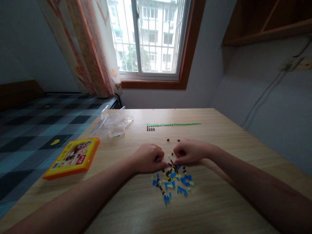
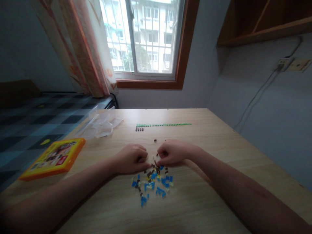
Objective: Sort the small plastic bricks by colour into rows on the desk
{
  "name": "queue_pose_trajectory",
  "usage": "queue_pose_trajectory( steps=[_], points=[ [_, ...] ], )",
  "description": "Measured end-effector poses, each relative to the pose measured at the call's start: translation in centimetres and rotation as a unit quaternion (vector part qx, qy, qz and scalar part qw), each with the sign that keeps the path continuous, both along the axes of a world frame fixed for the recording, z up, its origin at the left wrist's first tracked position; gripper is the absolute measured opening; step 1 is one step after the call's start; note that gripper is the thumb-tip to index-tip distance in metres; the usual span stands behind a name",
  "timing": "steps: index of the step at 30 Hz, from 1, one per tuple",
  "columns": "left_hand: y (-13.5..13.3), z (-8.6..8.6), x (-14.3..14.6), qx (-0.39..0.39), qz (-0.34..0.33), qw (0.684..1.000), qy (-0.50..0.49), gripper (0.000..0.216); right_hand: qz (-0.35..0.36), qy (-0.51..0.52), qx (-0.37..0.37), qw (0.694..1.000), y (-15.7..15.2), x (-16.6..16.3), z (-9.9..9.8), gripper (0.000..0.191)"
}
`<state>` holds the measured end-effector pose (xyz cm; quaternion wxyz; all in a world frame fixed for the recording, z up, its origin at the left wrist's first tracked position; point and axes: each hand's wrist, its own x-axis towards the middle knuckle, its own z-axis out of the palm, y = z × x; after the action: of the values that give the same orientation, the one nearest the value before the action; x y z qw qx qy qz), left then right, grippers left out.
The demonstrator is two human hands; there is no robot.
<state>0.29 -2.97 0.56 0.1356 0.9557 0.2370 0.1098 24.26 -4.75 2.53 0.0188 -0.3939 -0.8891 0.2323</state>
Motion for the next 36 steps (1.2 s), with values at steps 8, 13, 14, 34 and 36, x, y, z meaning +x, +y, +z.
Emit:
queue_pose_trajectory(
  steps=[8, 13, 14, 34, 36],
  points=[
    [0.1, 0.5, -0.1, -0.012, -0.008, 1.0, 0.015, 0.039, -0.001, 0.007, -0.074, 0.997, 0.9, 0.9, 0.0, 0.04],
    [0.2, 0.4, -0.1, -0.008, -0.01, 1.0, 0.02, 0.039, 0.008, -0.015, -0.08, 0.997, 0.9, 1.0, 0.0, 0.042],
    [0.2, 0.4, -0.1, -0.009, -0.011, 1.0, 0.022, 0.039, 0.013, -0.013, -0.084, 0.996, 0.9, 1.0, 0.0, 0.042],
    [-0.1, -0.1, 0.0, 0.038, 0.082, 0.996, -0.027, 0.016, -0.179, 0.26, 0.177, 0.932, 3.9, 3.6, -2.6, 0.021],
    [-0.2, -0.2, 0.0, 0.052, 0.076, 0.996, -0.019, 0.024, -0.188, 0.224, 0.238, 0.926, 3.9, 3.2, -3.2, 0.013]
  ],
)
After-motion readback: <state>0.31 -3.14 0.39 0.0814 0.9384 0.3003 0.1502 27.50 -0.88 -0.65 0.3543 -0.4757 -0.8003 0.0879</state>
